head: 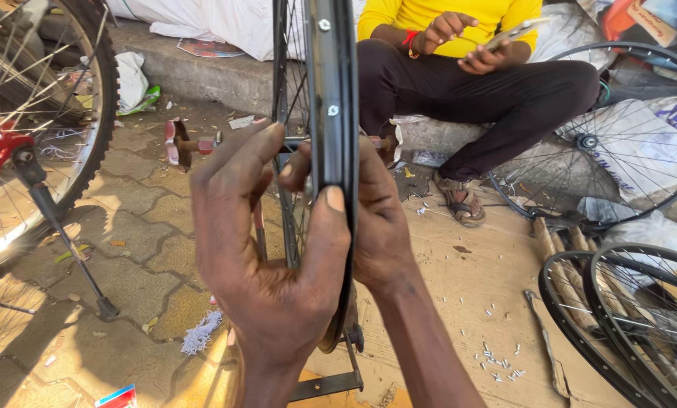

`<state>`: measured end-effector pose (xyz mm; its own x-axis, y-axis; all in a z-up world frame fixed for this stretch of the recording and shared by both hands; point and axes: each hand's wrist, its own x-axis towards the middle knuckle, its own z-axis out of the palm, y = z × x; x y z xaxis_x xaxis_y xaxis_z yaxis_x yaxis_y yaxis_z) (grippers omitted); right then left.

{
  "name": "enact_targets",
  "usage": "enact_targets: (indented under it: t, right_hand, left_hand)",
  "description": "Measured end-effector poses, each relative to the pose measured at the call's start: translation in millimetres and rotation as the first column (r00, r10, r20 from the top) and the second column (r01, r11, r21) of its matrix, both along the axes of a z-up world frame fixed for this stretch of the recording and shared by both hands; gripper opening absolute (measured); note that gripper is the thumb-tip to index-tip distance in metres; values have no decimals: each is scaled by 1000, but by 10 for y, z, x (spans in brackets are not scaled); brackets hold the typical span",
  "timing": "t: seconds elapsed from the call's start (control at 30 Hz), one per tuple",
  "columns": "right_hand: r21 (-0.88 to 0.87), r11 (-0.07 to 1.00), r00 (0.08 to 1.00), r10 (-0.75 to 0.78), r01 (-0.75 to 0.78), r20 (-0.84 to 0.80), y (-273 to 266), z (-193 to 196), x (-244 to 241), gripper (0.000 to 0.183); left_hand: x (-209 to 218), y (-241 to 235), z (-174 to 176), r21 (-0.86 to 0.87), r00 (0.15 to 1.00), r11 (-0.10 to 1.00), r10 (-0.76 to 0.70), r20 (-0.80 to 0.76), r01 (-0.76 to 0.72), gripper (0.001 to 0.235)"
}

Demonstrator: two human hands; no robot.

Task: The person is sitting on the ground and working on a bicycle wheel mounted on a red truing stand. They use a circular metal tool to adjust the wheel's alignment by pressing against the rim and rotating the wheel to check for wobbles.

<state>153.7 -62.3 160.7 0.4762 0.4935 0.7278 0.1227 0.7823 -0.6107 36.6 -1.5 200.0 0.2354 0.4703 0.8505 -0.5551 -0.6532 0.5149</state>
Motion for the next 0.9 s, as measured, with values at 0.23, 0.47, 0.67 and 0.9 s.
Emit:
enact_targets:
  t: [0.23,0.47,0.67,0.9]
  right_hand:
    - [-76,926,927,-364,370,86,-37,223,-157,32]
    - [55,490,391,-753,870,529,-180,534,-388,32]
    - [-23,565,447,-626,825,638,-422,673,-395,32]
    - [-24,557,456,-654,830,604,-519,564,-418,26]
  left_hand:
    - [30,-19,-100,-123,987,979,-162,2,161,40]
    - [201,161,-170,-354,712,632,-683,165,689,50]
    - [296,360,-170,-349,646,619,-762,-50,703,57]
    - [474,364,-161,-394,665,639,-741,-87,661,62]
